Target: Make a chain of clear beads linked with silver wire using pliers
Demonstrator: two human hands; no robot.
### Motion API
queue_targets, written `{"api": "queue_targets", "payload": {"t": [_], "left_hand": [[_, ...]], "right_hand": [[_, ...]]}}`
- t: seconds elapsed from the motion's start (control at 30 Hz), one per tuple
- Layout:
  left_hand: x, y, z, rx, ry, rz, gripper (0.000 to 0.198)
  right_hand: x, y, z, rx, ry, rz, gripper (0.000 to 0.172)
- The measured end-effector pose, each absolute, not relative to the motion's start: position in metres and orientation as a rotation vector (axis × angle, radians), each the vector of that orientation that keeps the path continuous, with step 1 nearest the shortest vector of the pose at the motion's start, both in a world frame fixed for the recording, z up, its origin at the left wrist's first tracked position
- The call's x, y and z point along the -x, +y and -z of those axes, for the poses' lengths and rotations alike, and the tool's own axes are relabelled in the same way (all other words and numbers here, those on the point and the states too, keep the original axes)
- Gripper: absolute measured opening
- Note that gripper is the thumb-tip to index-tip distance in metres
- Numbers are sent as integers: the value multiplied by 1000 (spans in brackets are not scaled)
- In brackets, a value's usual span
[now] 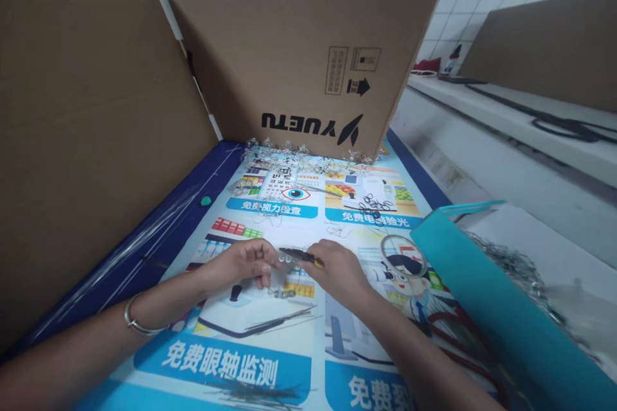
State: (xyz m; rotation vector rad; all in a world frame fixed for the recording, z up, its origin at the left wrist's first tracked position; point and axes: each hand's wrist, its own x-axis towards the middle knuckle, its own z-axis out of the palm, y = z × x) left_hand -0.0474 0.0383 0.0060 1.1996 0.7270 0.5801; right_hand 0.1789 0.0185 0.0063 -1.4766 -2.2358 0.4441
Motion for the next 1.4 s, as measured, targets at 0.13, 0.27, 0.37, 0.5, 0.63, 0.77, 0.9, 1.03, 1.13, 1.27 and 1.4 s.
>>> {"api": "queue_targets", "payload": {"t": [0.13, 0.27, 0.37, 0.5, 0.63, 0.77, 0.9, 1.03, 1.13, 1.27, 1.4], "left_hand": [[50, 41, -1, -1146, 677, -572, 31], [51, 41, 2, -1147, 656, -550, 28], [49, 40, 4, -1141, 738, -575, 25], [49, 40, 4, -1156, 793, -606, 21], [50, 41, 3, -1208, 805, -580, 22], [51, 42, 2, -1234, 795, -548, 22], [51, 42, 0, -1238, 810, -516, 23], [51, 42, -2, -1271, 803, -497, 24], [50, 42, -4, -1304, 810, -488, 25], [48, 40, -7, -1336, 836, -497, 27], [46, 37, -9, -1301, 904, -547, 28]], "right_hand": [[-182, 20, -4, 1464, -2267, -353, 27], [-183, 21, -1, 1452, -2278, -279, 25], [-183, 20, -2, 1438, -2287, -248, 25], [-182, 19, -2, 1382, -2277, -158, 21], [-183, 19, -2, 1314, -2276, -59, 18], [-184, 19, -3, 1277, -2283, -42, 20], [-184, 19, -4, 1256, -2283, -44, 20], [-182, 19, -3, 1235, -2273, -38, 18], [-180, 19, -2, 1236, -2268, -46, 18], [-179, 19, 0, 1265, -2266, -33, 19], [-181, 20, 1, 1358, -2194, -26, 18]]}}
